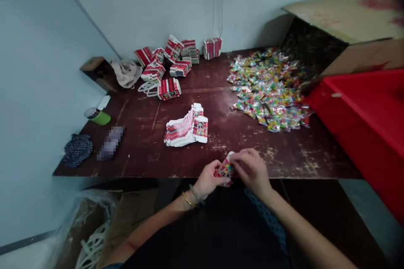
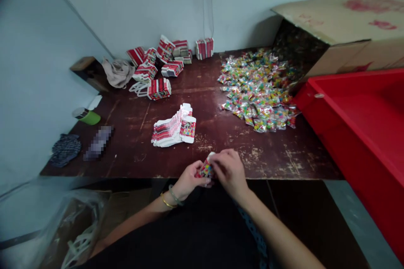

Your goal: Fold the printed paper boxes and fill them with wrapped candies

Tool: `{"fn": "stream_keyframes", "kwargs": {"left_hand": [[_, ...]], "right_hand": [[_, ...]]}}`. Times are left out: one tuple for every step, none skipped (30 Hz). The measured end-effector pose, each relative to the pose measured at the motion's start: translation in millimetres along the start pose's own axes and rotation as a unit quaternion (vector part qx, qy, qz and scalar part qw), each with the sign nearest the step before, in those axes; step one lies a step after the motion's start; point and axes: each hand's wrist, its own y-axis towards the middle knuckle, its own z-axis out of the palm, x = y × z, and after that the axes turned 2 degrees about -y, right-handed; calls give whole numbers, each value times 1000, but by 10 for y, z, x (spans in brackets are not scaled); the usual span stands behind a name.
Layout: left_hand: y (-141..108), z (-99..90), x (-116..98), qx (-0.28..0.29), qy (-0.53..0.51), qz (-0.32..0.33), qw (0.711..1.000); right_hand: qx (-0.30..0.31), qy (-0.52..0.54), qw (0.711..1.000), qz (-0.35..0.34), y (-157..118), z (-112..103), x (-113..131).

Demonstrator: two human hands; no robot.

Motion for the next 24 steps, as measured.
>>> {"fn": "stream_keyframes", "kwargs": {"left_hand": [[6,10,16,16,6,-3,1000],[10,15,28,34,13,-10,999],[12,14,36,52,21,-17,998],[11,9,37,66,27,-23,997],[8,1,32,77,35,-27,996],[5,-7,21,83,45,-26,995],[3,-14,7,86,56,-19,995],[5,-19,-7,85,66,-11,994],[12,-22,-19,82,76,-4,994],[24,-23,-27,75,86,2,993],[39,-23,-31,65,93,8,993],[55,-23,-32,54,98,14,994],[71,-26,-31,46,100,18,994],[83,-31,-32,40,99,19,994],[91,-39,-35,37,94,19,995],[92,-50,-42,36,88,17,995],[86,-64,-54,38,82,13,996],[73,-79,-71,43,81,7,996],[56,-93,-91,51,84,4,995],[37,-106,-113,61,95,3,994],[18,-116,-134,74,113,4,991],[2,-122,-153,83,136,8,987],[-8,-124,-166,86,157,11,984],[-11,-123,-174,82,171,13,982]], "right_hand": [[18,-9,1000,-20,-40,37,3],[34,-6,999,-29,-82,67,-1],[36,13,999,-21,-121,88,-11],[29,50,998,8,-157,101,-28],[21,104,993,55,-189,107,-48],[17,171,978,117,-216,108,-68],[23,246,951,186,-237,108,-87],[42,319,913,251,-252,108,-100],[74,387,867,305,-261,108,-108],[108,442,821,346,-266,108,-110],[132,484,780,374,-266,108,-106],[146,514,749,390,-262,106,-98],[156,536,728,398,-257,104,-87],[162,552,715,398,-251,101,-76],[164,564,706,395,-244,100,-67],[165,576,698,392,-236,102,-62],[167,585,690,391,-227,109,-60],[169,592,682,395,-216,120,-63],[173,593,676,401,-204,135,-67],[178,588,676,407,-189,153,-71],[185,575,685,407,-172,171,-71],[196,552,705,400,-155,186,-65],[206,519,738,380,-136,196,-53],[210,474,783,344,-118,199,-33]]}}
